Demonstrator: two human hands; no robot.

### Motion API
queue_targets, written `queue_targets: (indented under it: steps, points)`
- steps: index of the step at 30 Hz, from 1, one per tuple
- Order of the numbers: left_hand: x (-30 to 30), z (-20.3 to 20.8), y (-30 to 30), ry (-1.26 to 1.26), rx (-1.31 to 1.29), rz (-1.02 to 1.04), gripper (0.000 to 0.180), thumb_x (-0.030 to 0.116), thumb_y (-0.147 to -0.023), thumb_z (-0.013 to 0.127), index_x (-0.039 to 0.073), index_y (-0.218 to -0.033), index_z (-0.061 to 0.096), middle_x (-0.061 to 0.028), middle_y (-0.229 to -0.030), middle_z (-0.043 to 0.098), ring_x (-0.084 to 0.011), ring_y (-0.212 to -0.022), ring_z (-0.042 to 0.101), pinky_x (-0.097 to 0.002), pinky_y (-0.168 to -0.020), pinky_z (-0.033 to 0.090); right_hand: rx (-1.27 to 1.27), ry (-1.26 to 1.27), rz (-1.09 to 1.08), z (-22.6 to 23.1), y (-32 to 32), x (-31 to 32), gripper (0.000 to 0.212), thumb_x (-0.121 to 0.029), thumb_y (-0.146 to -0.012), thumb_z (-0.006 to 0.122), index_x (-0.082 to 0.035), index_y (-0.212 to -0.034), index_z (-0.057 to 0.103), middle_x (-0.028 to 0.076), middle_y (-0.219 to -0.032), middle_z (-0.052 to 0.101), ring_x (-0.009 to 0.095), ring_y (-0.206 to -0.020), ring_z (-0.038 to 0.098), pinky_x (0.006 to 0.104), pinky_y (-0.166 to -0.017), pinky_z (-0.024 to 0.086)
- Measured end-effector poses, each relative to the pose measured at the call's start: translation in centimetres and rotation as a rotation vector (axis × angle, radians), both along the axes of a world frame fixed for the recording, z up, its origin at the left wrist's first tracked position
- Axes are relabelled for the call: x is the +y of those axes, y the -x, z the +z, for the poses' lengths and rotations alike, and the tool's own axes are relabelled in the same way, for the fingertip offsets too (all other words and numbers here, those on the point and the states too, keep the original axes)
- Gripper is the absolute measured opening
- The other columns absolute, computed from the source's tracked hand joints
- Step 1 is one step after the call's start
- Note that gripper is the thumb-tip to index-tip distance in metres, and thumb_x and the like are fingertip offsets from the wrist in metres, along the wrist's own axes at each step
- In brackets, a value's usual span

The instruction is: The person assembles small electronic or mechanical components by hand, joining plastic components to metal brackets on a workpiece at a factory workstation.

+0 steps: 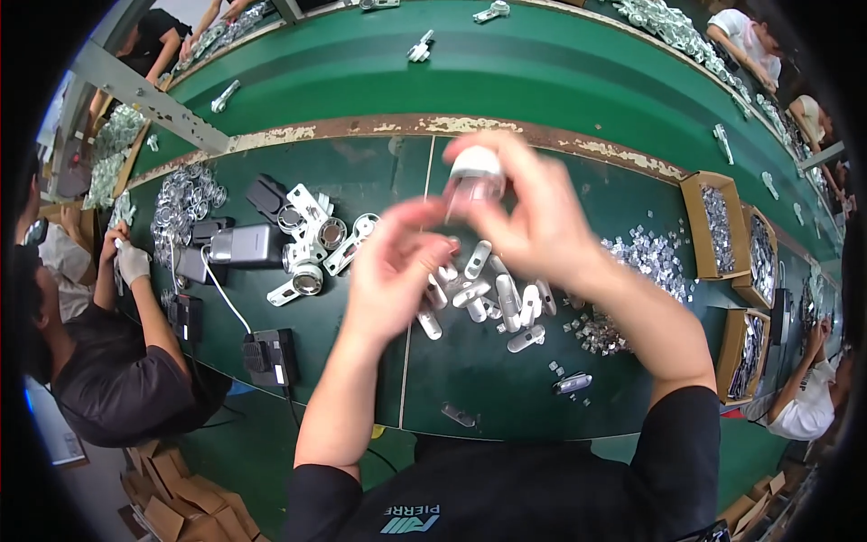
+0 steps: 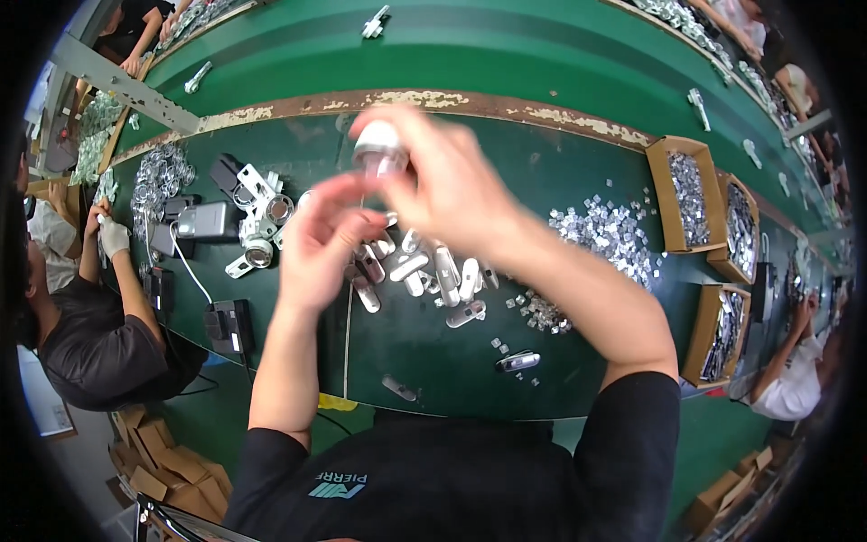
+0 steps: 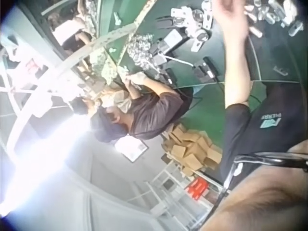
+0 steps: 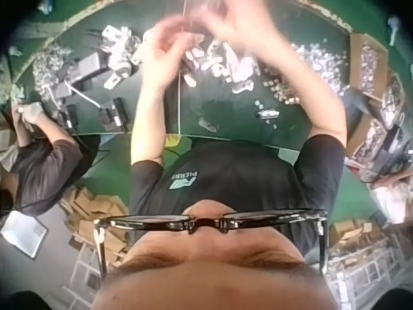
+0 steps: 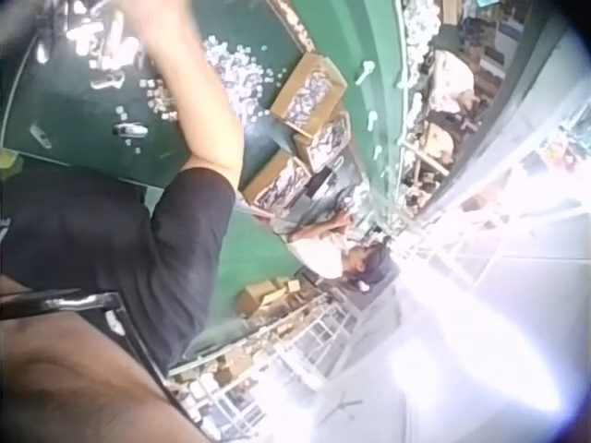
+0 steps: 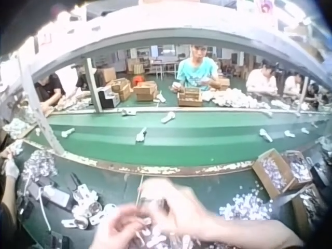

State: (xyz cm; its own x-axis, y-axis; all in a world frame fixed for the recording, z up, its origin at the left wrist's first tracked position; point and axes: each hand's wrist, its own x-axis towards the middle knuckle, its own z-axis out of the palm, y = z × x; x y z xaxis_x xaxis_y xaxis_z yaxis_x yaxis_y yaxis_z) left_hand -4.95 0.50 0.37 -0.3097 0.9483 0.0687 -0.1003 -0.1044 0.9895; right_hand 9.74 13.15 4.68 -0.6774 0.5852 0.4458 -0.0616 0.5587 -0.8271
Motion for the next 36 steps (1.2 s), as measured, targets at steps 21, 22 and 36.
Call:
queue_targets:
  steps: [21, 22, 36]
  points:
    - [0.1, -0.5, -1.6, 0.123, 1.273, 0.026, 0.029, 0.006, -0.084, 0.063, 0.007, -0.113, 0.066, -0.0088, -0.086, 0.057, -0.0281, -0.076, 0.062, -0.0395, -0.064, 0.052, -0.359, -0.246, 0.201, -2.6, -9.3, -3.8, 0.018, -0.006, -0.072, 0.078, -0.006, -0.088, 0.069, 0.006, -0.082, 0.059, 0.024, -0.076, 0.059, 0.0350, -0.065, 0.049]
    - [0.1, -0.6, -1.7, 0.109, 1.298, 0.012, 0.028, 0.006, -0.084, 0.063, 0.007, -0.113, 0.066, -0.0083, -0.086, 0.057, -0.0277, -0.076, 0.062, -0.0396, -0.064, 0.052, -0.391, -0.278, 0.190, -3.1, -9.3, -5.0, 0.019, -0.007, -0.072, 0.078, -0.007, -0.088, 0.069, 0.005, -0.081, 0.057, 0.023, -0.075, 0.058, 0.0347, -0.063, 0.048]
    - [-1.4, -0.2, -2.4, -0.007, 1.271, 0.144, 0.027, 0.002, -0.082, 0.064, 0.006, -0.109, 0.064, -0.0100, -0.081, 0.060, -0.0302, -0.071, 0.064, -0.0383, -0.061, 0.052, -0.276, -0.032, -0.019, -3.7, -9.0, -6.5, 0.011, -0.001, -0.085, 0.067, 0.001, -0.096, 0.064, 0.011, -0.087, 0.068, 0.022, -0.075, 0.069, 0.0306, -0.064, 0.055]
